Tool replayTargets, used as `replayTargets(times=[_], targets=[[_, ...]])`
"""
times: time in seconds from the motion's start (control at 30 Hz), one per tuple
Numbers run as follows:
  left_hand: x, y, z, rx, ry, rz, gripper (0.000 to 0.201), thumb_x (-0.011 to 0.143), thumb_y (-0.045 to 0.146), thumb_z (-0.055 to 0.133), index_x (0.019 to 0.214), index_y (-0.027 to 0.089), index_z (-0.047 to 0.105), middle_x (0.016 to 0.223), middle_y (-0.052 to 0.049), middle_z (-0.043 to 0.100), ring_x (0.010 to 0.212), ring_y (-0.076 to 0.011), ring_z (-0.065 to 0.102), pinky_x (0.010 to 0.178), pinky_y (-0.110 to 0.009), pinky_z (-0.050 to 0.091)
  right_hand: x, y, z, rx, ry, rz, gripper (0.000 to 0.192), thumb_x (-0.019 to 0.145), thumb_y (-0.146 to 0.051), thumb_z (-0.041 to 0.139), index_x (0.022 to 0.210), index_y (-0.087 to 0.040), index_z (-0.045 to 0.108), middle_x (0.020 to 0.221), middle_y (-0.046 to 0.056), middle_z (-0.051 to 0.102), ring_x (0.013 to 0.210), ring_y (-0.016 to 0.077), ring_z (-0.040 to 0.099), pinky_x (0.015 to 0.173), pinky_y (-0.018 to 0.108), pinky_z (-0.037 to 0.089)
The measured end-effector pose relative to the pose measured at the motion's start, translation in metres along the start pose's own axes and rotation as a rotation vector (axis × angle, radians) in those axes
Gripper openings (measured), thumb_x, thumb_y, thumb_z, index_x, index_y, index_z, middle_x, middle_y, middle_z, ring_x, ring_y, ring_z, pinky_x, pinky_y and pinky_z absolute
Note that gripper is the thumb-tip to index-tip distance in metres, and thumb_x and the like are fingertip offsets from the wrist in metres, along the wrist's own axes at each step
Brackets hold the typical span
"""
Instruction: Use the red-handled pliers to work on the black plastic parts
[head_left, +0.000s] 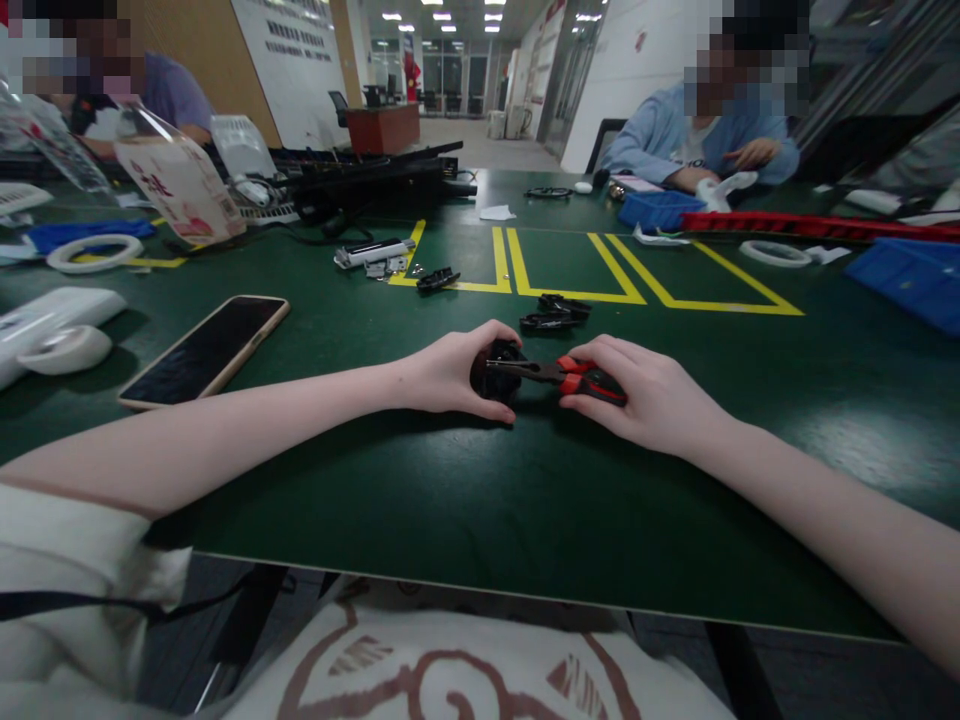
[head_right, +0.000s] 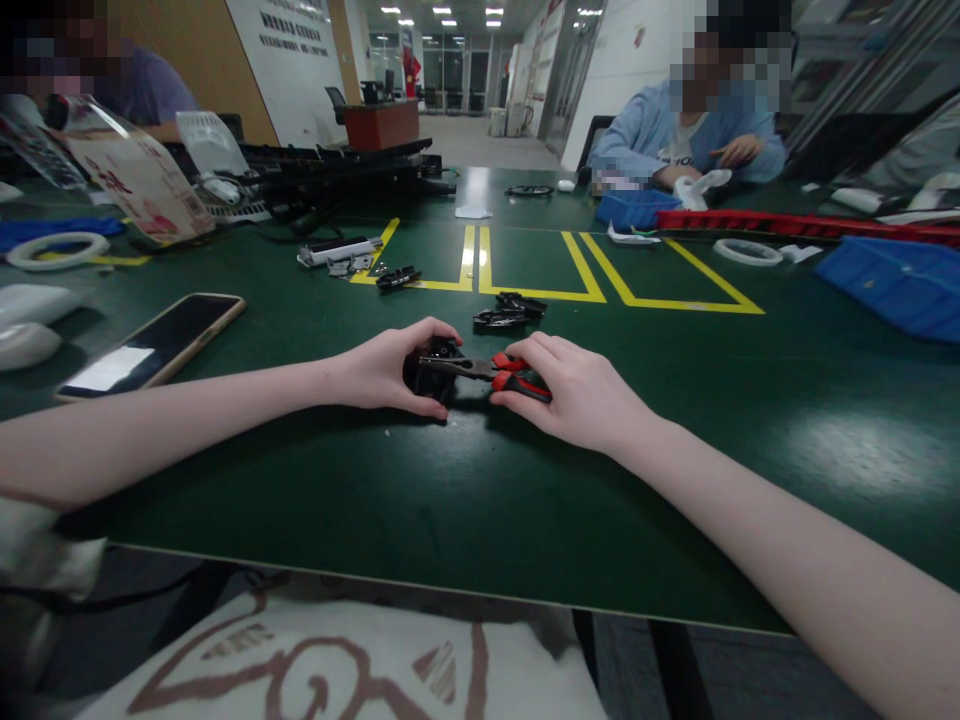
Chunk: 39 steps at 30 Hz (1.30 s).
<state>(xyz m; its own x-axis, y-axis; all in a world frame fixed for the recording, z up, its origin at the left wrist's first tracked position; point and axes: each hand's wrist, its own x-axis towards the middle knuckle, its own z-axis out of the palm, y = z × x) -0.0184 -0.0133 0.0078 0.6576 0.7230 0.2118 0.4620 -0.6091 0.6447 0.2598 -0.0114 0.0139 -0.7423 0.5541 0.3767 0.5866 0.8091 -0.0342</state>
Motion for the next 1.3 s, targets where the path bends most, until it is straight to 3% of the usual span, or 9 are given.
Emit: replayTargets(times=[0.33, 0.77, 1.03, 1.2, 1.3], targets=[[0.000, 0.004, -0.002, -0.036, -0.018, -0.050, 0.072, 0.068, 0.052, 0.083, 0.123, 0.017, 0.052, 0.101, -0.006, 0.066, 0.085, -0.0206, 0.062, 0.072, -0.033, 0.048, 0.003, -0.003, -0.001, 0.139, -0.080, 0.094, 0.040, 0.091, -0.053, 0.055, 0.107, -0.017, 0.059, 0.101, 0.012, 0.068, 0.084, 0.0265, 0.066, 0.066, 0.036, 0.050], [-0.001, 0.012, -0.003, -0.121, -0.068, -0.115, 0.066, 0.071, 0.054, 0.080, 0.118, 0.014, 0.059, 0.097, -0.006, 0.069, 0.084, -0.0201, 0.064, 0.072, -0.033, 0.050, 0.000, -0.006, -0.004, -0.063, -0.039, 0.017, 0.029, 0.086, -0.034, 0.053, 0.109, -0.015, 0.057, 0.102, 0.015, 0.067, 0.084, 0.0272, 0.065, 0.063, 0.036, 0.052], [-0.001, 0.011, -0.001, 0.010, -0.045, -0.058, 0.068, 0.071, 0.060, 0.077, 0.118, 0.015, 0.056, 0.093, -0.004, 0.068, 0.077, -0.0187, 0.061, 0.067, -0.030, 0.044, -0.002, -0.001, 0.000, -0.110, 0.077, -0.066, 0.033, 0.084, -0.032, 0.060, 0.112, -0.014, 0.059, 0.102, 0.013, 0.067, 0.085, 0.0254, 0.065, 0.068, 0.035, 0.051], [0.001, 0.006, 0.003, 0.304, 0.051, -0.004, 0.075, 0.065, 0.072, 0.075, 0.111, 0.016, 0.056, 0.109, -0.009, 0.065, 0.097, -0.0266, 0.059, 0.086, -0.040, 0.042, -0.002, -0.001, 0.001, -0.150, 0.076, -0.076, 0.031, 0.087, -0.036, 0.060, 0.110, -0.015, 0.060, 0.102, 0.013, 0.066, 0.084, 0.0252, 0.063, 0.072, 0.036, 0.049], [0.000, 0.005, 0.005, 0.399, 0.051, -0.001, 0.080, 0.064, 0.080, 0.070, 0.111, 0.016, 0.056, 0.116, -0.011, 0.061, 0.105, -0.0297, 0.055, 0.092, -0.042, 0.039, -0.001, -0.001, 0.000, -0.174, 0.049, -0.064, 0.032, 0.088, -0.039, 0.059, 0.108, -0.015, 0.058, 0.102, 0.014, 0.065, 0.085, 0.0269, 0.062, 0.072, 0.038, 0.048]])
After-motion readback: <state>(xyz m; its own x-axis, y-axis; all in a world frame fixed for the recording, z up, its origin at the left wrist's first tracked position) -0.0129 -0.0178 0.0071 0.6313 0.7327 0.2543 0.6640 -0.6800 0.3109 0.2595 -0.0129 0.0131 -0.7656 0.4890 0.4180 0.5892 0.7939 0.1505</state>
